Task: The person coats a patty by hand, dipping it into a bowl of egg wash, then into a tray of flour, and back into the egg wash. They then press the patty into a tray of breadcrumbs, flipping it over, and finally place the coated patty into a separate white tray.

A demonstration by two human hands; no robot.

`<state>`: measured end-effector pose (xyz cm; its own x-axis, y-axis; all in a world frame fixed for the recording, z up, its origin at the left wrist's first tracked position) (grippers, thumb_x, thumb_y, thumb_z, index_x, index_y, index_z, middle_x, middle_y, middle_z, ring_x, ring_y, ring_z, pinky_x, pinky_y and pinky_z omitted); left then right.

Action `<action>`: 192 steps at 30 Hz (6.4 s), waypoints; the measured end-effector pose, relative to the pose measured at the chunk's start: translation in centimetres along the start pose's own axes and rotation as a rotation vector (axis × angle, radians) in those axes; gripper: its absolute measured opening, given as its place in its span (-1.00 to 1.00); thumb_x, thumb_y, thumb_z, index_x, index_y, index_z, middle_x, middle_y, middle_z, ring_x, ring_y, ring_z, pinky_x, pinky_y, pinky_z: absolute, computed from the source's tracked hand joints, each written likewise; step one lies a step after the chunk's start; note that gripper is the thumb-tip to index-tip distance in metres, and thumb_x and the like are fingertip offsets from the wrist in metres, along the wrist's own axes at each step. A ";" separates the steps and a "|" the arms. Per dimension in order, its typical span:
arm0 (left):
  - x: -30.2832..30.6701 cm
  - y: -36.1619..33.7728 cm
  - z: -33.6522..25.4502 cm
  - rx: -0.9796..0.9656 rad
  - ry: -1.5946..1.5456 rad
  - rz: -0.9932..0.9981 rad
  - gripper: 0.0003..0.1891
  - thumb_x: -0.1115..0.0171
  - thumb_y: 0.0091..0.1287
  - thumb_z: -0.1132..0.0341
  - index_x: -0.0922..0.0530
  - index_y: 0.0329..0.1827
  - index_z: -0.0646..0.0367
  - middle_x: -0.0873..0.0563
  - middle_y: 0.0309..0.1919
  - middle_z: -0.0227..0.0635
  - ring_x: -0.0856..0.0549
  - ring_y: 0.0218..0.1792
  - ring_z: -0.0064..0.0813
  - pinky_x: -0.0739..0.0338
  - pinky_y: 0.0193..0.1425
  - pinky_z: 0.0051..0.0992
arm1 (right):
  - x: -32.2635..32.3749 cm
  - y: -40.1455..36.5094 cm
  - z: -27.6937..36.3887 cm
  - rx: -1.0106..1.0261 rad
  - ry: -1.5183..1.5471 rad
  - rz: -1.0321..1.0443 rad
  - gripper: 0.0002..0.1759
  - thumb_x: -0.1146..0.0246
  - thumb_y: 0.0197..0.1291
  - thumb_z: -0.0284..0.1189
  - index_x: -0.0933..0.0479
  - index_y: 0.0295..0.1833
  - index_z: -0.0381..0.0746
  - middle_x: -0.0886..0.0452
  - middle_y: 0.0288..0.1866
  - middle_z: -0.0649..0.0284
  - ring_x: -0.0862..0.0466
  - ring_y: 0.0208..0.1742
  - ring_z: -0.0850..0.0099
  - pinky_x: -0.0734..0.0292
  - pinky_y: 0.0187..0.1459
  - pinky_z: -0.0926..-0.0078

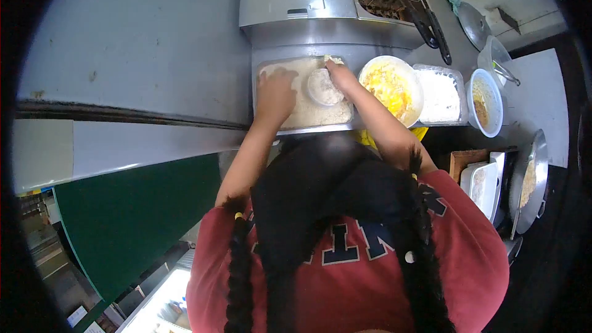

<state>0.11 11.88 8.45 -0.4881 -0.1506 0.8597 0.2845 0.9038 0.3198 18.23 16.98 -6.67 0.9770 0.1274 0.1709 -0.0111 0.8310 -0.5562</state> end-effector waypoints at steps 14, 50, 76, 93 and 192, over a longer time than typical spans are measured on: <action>18.1 1.2 -17.7 -0.487 -0.958 0.072 -0.60 -0.35 0.17 0.54 -0.58 0.11 0.20 -0.58 0.11 -0.15 -0.59 0.11 -0.31 -0.47 0.21 -0.37 | -2.1 5.5 -1.8 0.307 -0.508 0.006 -0.28 0.21 0.52 0.00 -0.59 0.04 -0.46 -0.59 0.11 -0.33 -0.58 0.20 -0.17 -0.36 0.31 0.08; 19.2 -2.7 -31.6 -1.084 -1.825 -0.569 -0.73 -0.13 0.54 0.34 -0.79 -0.01 -0.26 -0.49 0.01 -0.10 -0.58 -0.10 -0.27 -0.49 -0.18 -0.48 | -2.7 -3.9 6.0 0.519 -0.529 0.257 -0.38 0.07 0.46 -0.06 -0.59 0.03 -0.46 -0.67 -0.04 -0.25 -0.64 0.07 -0.14 -0.46 0.16 0.11; -4.0 -5.0 4.8 0.800 -1.393 -0.246 -0.60 0.04 0.56 0.17 -0.46 0.33 0.18 -0.55 0.25 -0.24 -0.48 0.29 -0.32 -0.34 0.32 -0.21 | -1.0 -1.4 5.0 0.316 -0.336 -0.183 -0.43 0.05 0.44 -0.10 -0.63 -0.18 -0.40 -0.67 -0.16 -0.20 -0.66 -0.08 -0.10 -0.48 0.05 0.06; -5.7 -3.7 -0.9 0.841 -2.540 0.324 -0.36 0.40 0.56 -0.12 -0.14 0.62 -0.07 -0.21 0.58 -0.21 -0.12 0.60 -0.11 0.17 0.59 0.25 | 0.7 -5.0 7.4 0.541 -0.516 -0.338 -0.77 -0.19 0.22 -0.38 -0.67 -0.12 -0.24 -0.73 -0.21 -0.03 -0.72 -0.12 0.01 -0.57 -0.03 0.10; -10.3 -4.2 -6.0 0.960 -2.001 0.536 -0.05 0.30 0.34 -0.56 -0.30 0.47 0.08 -0.56 0.28 -0.08 -0.64 0.19 0.03 -0.70 0.00 -0.06 | -4.5 -1.7 7.0 0.528 -0.632 -0.045 -0.43 -0.02 0.41 -0.07 -0.65 -0.03 -0.40 -0.65 -0.02 -0.26 -0.64 0.08 -0.15 -0.48 0.16 0.03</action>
<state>8.88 7.25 0.66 -0.6283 -0.0045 -0.7780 0.5776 0.6672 -0.4703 12.41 18.73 -0.80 0.6768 0.2377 0.6967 -0.2273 0.9677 -0.1093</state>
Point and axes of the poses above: each hand's wrist, its own y-axis towards the middle knuckle, its own x-axis out of the back of the hand, z = x × y, the point moved 10 cm from there along y, towards the middle knuckle
